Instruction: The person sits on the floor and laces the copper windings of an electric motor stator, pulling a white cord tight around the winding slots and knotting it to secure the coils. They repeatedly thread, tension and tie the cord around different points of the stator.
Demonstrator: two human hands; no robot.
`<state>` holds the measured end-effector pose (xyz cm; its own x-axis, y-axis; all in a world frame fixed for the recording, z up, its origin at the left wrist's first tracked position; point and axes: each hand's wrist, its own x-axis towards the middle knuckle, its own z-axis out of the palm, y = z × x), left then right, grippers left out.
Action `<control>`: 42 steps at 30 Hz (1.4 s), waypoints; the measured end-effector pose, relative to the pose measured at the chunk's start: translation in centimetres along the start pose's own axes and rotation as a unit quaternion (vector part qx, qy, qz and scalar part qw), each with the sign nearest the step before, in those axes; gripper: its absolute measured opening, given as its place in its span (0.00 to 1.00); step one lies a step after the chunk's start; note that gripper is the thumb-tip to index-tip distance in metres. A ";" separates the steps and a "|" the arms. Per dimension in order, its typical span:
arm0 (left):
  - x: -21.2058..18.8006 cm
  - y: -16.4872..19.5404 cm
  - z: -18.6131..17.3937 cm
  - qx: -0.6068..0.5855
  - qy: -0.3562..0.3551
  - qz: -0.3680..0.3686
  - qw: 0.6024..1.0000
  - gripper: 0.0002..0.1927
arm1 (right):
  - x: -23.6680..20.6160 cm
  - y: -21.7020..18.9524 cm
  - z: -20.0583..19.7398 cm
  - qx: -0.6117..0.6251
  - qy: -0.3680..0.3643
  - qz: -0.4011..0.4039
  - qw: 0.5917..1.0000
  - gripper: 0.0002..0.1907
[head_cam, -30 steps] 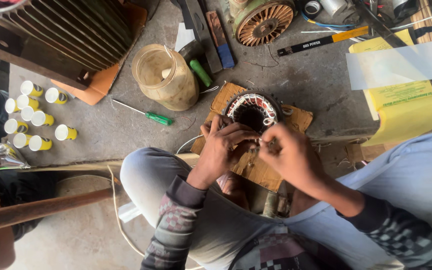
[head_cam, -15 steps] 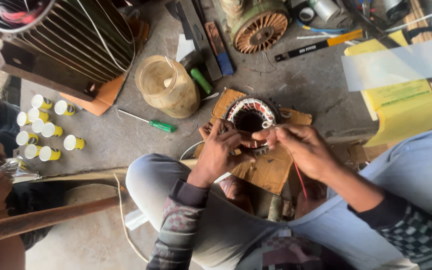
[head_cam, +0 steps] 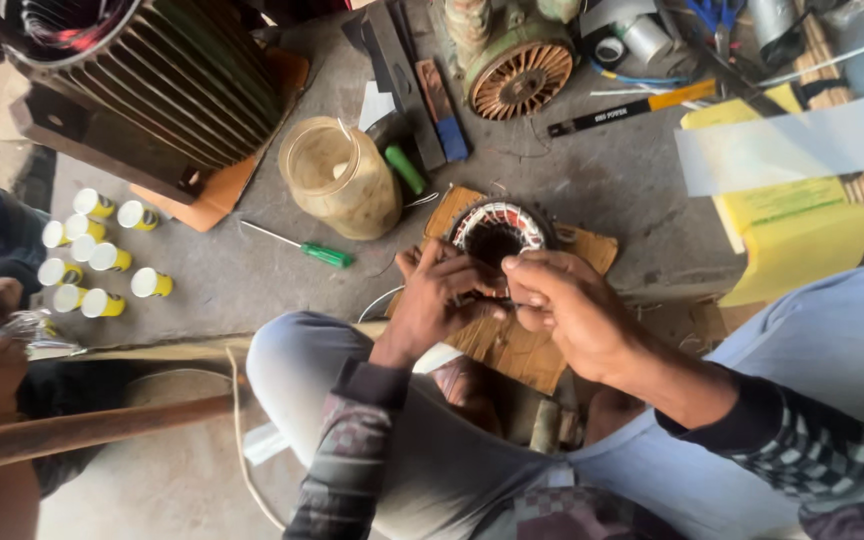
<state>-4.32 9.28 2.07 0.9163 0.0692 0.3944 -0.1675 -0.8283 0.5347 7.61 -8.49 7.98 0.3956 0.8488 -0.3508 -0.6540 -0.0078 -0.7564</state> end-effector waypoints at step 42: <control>8.1 -6.6 -0.9 -0.128 -0.030 -0.011 0.991 0.10 | 0.6 -2.5 -6.6 -0.569 -0.047 -0.111 0.813 0.06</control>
<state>3.92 15.77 2.46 0.9395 0.0464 0.3394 -0.2267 -0.6587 0.7174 13.75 -11.44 6.06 0.3365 0.9323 -0.1323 0.4689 -0.2878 -0.8350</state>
